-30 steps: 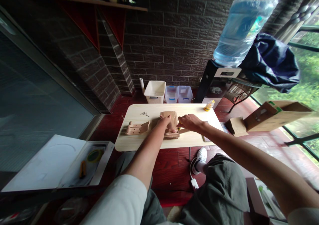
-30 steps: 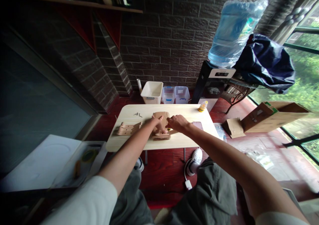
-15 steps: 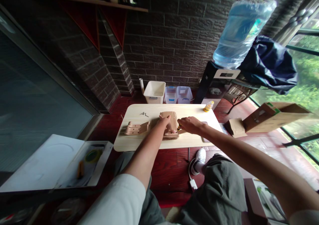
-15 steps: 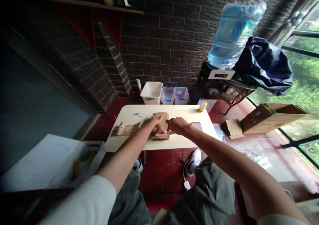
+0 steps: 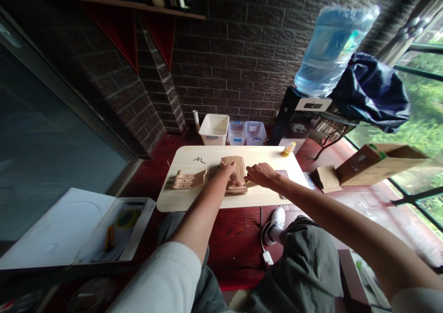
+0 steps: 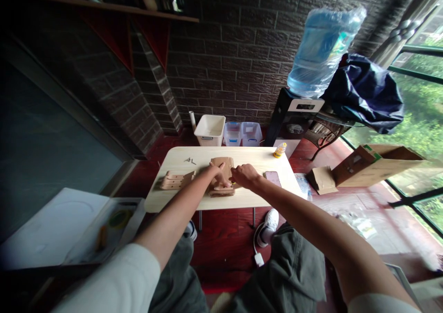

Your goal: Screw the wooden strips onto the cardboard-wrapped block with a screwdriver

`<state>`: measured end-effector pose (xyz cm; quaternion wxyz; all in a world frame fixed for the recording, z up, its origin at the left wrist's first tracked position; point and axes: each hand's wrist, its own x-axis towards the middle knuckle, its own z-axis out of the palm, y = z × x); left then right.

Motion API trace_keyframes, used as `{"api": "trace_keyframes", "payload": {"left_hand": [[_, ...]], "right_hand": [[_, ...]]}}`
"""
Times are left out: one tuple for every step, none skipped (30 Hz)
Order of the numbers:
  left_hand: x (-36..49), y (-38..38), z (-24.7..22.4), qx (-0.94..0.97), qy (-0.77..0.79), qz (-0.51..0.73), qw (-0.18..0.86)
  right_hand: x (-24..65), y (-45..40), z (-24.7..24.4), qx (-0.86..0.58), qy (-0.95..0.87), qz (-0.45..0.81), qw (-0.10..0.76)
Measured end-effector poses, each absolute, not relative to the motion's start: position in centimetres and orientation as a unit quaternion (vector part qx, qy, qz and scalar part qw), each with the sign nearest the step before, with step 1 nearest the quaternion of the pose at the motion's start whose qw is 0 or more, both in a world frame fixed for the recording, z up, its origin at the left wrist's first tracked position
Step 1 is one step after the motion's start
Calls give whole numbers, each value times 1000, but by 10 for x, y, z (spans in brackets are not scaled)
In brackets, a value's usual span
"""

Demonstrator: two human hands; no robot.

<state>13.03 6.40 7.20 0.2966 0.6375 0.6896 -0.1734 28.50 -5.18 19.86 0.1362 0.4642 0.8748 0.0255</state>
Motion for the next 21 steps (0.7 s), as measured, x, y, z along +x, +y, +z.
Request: {"api": "trace_keyframes", "payload": {"left_hand": [[130, 64, 72, 638, 689, -174, 297], [130, 64, 71, 639, 688, -174, 297], [129, 64, 71, 639, 688, -173, 298], [129, 64, 71, 639, 687, -172, 299], [129, 65, 70, 640, 687, -170, 301], [129, 65, 70, 640, 686, -167, 301], [129, 65, 70, 641, 686, -165, 301], [129, 65, 69, 642, 686, -166, 300], [129, 65, 69, 643, 685, -166, 298], [129, 65, 69, 644, 684, -169, 297], [129, 65, 70, 645, 683, -174, 296], [129, 64, 70, 645, 682, -178, 296], [130, 64, 71, 645, 681, -183, 296], [130, 64, 71, 645, 680, -186, 295], [130, 64, 72, 645, 680, -187, 295], [130, 64, 73, 644, 680, -187, 294], [130, 63, 73, 643, 682, -187, 295], [130, 63, 73, 640, 685, -187, 296], [130, 63, 74, 636, 687, -186, 298], [130, 63, 74, 635, 688, -184, 299], [130, 62, 74, 634, 690, -181, 300]], "right_hand": [[285, -51, 198, 464, 875, 26, 133], [286, -51, 196, 458, 879, 25, 130], [286, -51, 195, 445, 886, 21, 128], [287, -51, 194, 431, 893, 18, 127], [288, -51, 193, 422, 897, 15, 130], [289, -50, 193, 420, 898, 15, 134], [289, -50, 192, 427, 894, 16, 138], [289, -50, 191, 438, 888, 18, 141], [289, -50, 191, 450, 881, 21, 142], [289, -50, 191, 458, 877, 23, 142], [289, -50, 191, 459, 877, 23, 141], [289, -50, 190, 453, 880, 21, 139], [289, -50, 190, 444, 885, 18, 137], [289, -50, 190, 435, 890, 15, 136], [288, -51, 190, 431, 892, 13, 136], [288, -51, 189, 432, 891, 14, 137], [288, -51, 189, 440, 887, 17, 140], [287, -51, 189, 450, 881, 20, 143], [287, -50, 189, 459, 876, 24, 146], [287, -50, 189, 467, 871, 25, 147], [287, -50, 189, 470, 870, 25, 147]]}}
